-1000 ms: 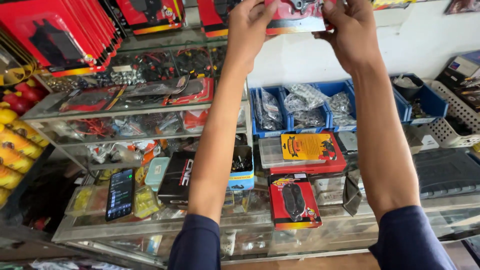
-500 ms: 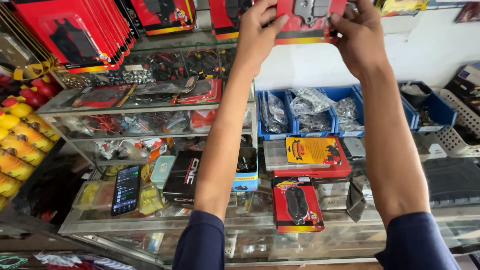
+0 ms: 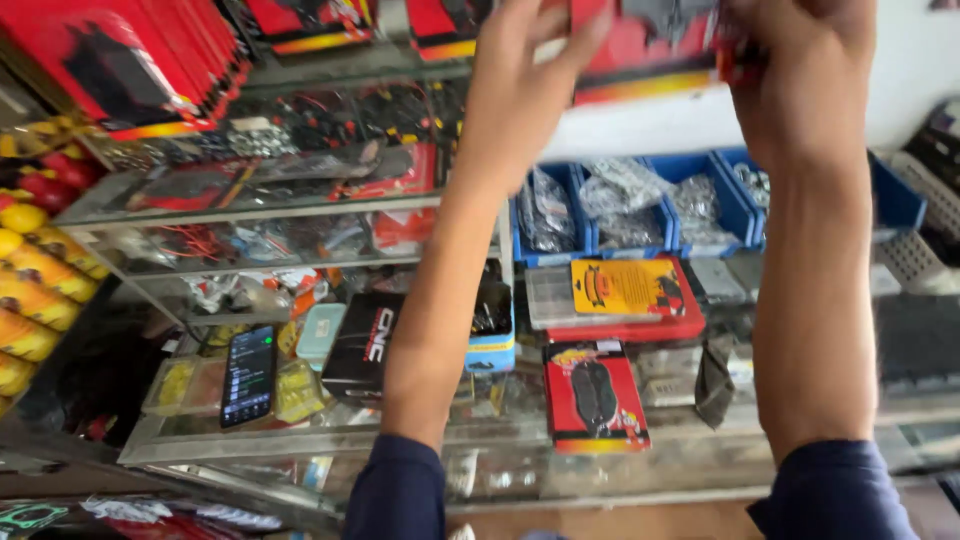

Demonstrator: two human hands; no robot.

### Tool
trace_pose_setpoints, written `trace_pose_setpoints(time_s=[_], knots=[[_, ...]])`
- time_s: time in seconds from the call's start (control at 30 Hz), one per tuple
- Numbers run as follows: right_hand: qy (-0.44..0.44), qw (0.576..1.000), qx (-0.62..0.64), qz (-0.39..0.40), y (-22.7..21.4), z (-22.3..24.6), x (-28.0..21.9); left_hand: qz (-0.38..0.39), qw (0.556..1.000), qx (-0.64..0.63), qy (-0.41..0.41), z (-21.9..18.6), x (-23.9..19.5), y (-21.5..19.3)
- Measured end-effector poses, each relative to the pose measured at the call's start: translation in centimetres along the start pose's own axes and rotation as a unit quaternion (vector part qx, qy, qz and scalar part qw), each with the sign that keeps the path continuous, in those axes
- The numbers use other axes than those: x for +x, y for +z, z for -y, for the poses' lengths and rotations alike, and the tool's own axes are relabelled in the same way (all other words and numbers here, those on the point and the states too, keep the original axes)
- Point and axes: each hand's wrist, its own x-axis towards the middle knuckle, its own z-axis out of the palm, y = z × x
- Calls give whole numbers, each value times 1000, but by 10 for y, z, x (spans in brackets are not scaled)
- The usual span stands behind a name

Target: The person picks up a smartphone from a glass counter and places it down. They then pick up several packages of brake pads, inspect them, and place them on a wall rack. The person continues to handle and arrange the brake pad packages on the rack.

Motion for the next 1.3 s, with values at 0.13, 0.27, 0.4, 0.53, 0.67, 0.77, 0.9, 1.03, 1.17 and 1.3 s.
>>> trace_pose_setpoints(time_s=[0.13, 0.27, 0.4, 0.53, 0.67, 0.77, 0.9, 1.03, 1.17, 1.3], knots=[[-7, 911, -405, 72, -35, -6, -90, 8, 980, 133, -147, -49, -104, 16], [202, 864, -441, 135, -67, -60, -193, 40, 945, 55, -320, -17, -231, 24], [424, 848, -276, 154, -95, -118, -260, 73, 886, 89, -449, 29, -318, 25], [496, 804, -273, 183, -94, -134, -274, 100, 862, 142, -476, 42, -338, 21], [488, 797, -304, 185, -81, -130, -258, 107, 881, 177, -426, 48, -326, 21], [466, 726, -459, 211, -61, -99, -224, 163, 861, 272, -398, 39, -303, 16], [308, 780, -523, 156, -43, -60, -157, 154, 891, 338, -260, 1, -230, 7], [-7, 948, -298, 113, -16, -44, -61, 39, 935, 353, -15, -25, -103, 1], [-288, 881, -371, 66, -17, -85, 35, 24, 933, 336, -129, 68, -4, -9], [-213, 924, -309, 74, -13, -97, 59, -70, 936, 343, 45, 148, 48, -6]])
